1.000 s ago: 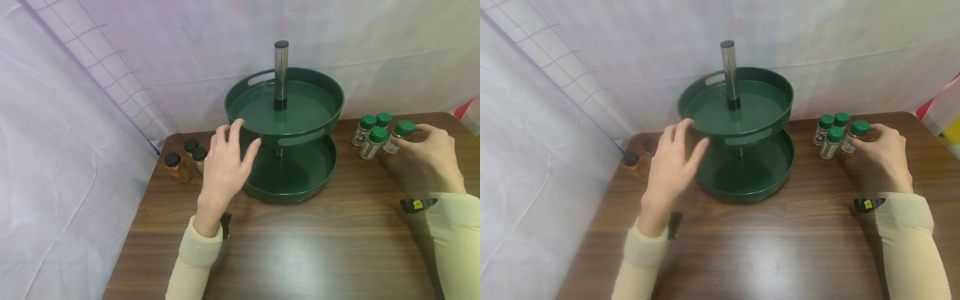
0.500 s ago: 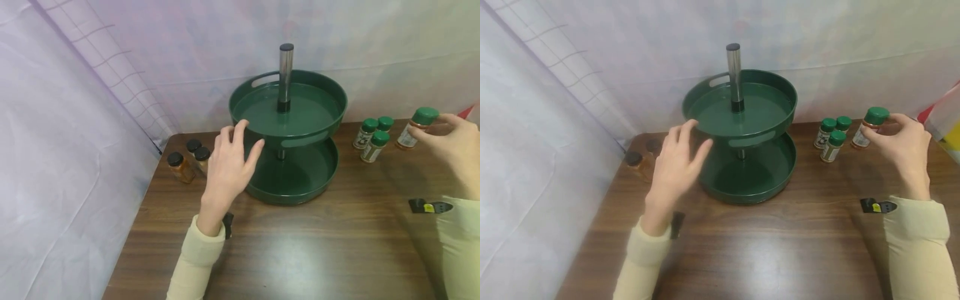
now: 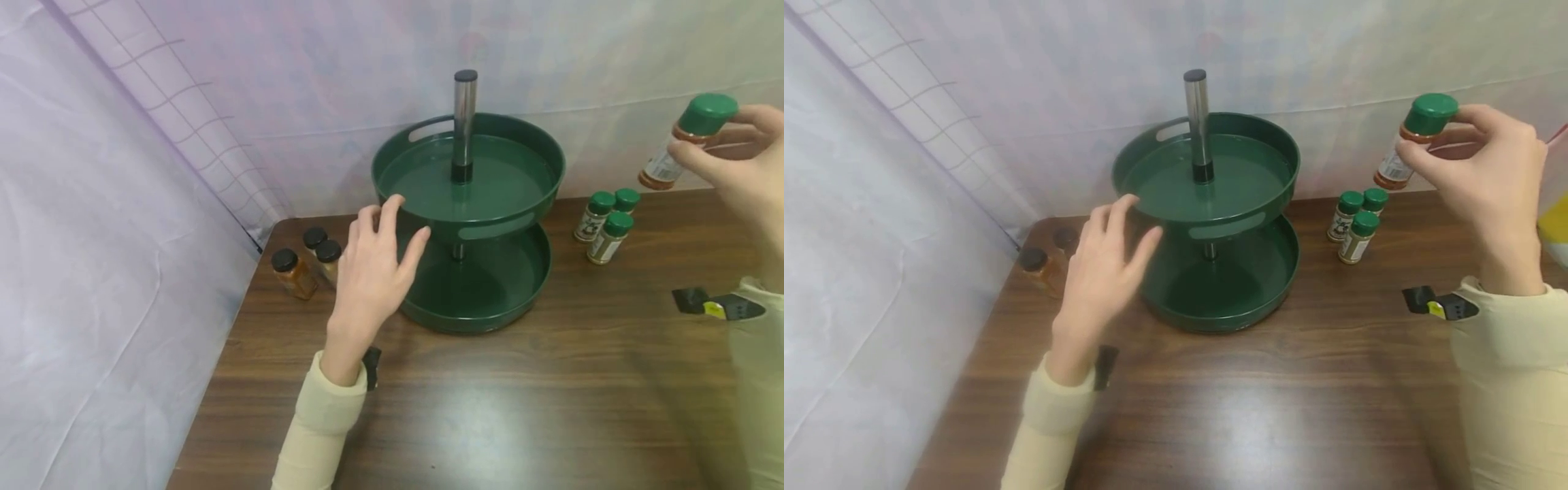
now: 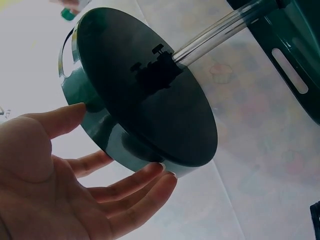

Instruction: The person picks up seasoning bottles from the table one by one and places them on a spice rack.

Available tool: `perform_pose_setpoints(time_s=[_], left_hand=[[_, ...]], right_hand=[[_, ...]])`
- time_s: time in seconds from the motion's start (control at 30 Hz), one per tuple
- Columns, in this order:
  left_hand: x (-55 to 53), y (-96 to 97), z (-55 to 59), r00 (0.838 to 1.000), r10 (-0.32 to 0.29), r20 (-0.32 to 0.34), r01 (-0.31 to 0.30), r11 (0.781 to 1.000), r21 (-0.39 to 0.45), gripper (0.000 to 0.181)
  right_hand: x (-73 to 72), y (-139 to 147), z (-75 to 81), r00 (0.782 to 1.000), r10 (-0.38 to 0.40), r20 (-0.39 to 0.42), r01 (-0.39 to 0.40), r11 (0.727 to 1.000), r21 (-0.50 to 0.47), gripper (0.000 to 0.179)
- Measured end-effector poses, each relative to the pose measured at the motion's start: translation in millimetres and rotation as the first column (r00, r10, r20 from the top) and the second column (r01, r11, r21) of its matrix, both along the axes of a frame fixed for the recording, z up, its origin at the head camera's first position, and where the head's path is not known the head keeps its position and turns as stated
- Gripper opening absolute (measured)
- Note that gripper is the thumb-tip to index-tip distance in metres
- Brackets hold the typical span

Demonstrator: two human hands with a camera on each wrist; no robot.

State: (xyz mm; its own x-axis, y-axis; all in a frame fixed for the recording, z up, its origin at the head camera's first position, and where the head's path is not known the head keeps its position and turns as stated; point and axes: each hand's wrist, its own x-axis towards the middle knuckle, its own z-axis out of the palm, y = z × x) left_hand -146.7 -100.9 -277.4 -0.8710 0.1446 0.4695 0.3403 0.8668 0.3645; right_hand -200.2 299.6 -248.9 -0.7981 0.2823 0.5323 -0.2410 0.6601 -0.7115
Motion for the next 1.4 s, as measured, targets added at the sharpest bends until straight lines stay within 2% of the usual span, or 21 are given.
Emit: perform_pose_setpoints(time_s=[0.17, 0.43, 0.6, 0.77, 0.97, 1.17, 1.4], left_hand=[[-1.3, 2.0, 0.7, 1.0, -0.002, -0.001, 0.002, 1.0, -0.003, 0.057], [-1.4, 4.7, 0.5, 1.0, 0.0, 0.021, 0.0, 1.0, -0.013, 0.058], [-1.7, 5.9, 0.1, 1.0, 0.004, 0.02, -0.004, 1.0, -0.013, 0.058], [-2.3, 6.7, 0.3, 1.0, 0.01, 0.023, -0.009, 1.0, -0.017, 0.059], [-3.1, 10.2, 0.9, 0.999, 0.006, 0.035, -0.006, 1.0, -0.014, 0.059], [-3.8, 14.9, 0.3, 1.0, -0.006, 0.025, 0.006, 1.0, -0.013, 0.059], [-4.1, 17.6, 0.3, 1.0, -0.009, 0.018, 0.009, 1.0, -0.011, 0.058]], right_hand=[[-7.9, -12.5, 25.8, 0.997, 0.078, -0.022, -0.078, 0.997, -0.006, 0.04], [-17.1, -38.0, 47.7, 0.987, 0.129, 0.095, -0.127, 0.991, -0.031, 0.039], [-25.4, -52.6, 59.4, 0.971, 0.214, 0.108, -0.206, 0.975, -0.08, 0.039], [-37.4, -65.2, 70.2, 0.947, 0.253, 0.198, -0.245, 0.968, -0.061, 0.045], [-54.5, -74.0, 73.5, 0.911, 0.273, 0.31, -0.286, 0.958, -0.003, 0.055], [-70.1, -79.6, 69.6, 0.9, 0.271, 0.342, -0.311, 0.948, 0.067, 0.06], [-90.5, -85.0, 65.9, 0.878, 0.291, 0.379, -0.337, 0.94, 0.059, 0.062]])
